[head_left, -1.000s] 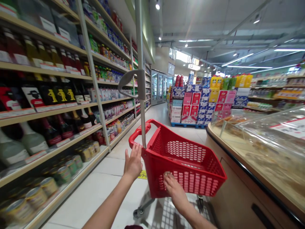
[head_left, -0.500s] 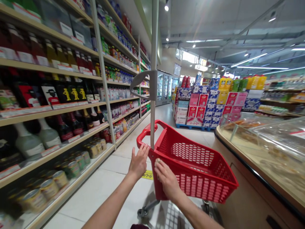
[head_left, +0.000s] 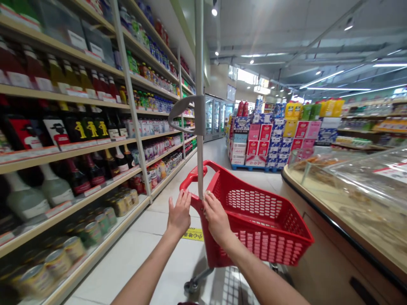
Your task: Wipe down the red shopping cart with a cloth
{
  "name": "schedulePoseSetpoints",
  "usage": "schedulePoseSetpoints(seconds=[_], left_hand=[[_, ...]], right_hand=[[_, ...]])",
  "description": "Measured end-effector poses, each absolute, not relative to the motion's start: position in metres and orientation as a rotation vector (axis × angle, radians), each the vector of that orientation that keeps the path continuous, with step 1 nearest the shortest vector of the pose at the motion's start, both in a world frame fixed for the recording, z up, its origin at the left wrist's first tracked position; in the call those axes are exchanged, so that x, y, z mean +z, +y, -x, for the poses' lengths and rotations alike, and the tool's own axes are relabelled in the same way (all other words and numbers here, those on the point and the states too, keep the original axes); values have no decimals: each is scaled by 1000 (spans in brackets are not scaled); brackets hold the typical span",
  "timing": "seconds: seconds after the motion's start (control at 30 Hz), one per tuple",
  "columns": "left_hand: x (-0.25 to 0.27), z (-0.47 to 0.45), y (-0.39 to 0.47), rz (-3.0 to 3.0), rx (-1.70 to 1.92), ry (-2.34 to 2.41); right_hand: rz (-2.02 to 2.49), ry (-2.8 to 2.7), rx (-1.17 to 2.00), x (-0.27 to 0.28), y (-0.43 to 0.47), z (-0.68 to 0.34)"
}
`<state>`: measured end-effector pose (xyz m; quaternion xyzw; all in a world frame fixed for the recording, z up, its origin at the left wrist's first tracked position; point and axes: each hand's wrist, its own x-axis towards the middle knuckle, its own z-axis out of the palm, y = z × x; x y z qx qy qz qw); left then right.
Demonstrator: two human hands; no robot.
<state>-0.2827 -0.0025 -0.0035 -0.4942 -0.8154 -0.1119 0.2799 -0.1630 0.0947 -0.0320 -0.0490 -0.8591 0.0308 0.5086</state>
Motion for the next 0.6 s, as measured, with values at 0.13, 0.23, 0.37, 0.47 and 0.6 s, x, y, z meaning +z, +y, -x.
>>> schedulePoseSetpoints(seconds=[0.13, 0.23, 0.37, 0.47, 0.6], left_hand=[[-4, 282, -7, 1327, -313, -2159], [-7, 268, -3, 1283, -397, -2084], [-17, 225, 25, 1475, -422, -1929], [-28, 201, 46, 1614, -330, -1962], [-43, 197, 52, 1637, -262, -2014]], right_hand=[[318, -2113, 38, -60, 136, 126], [545, -2069, 28, -91, 166, 82], [620, -2094, 20, -93, 162, 75], [515, -2146, -12, -86, 156, 85], [661, -2075, -73, -105, 186, 40]])
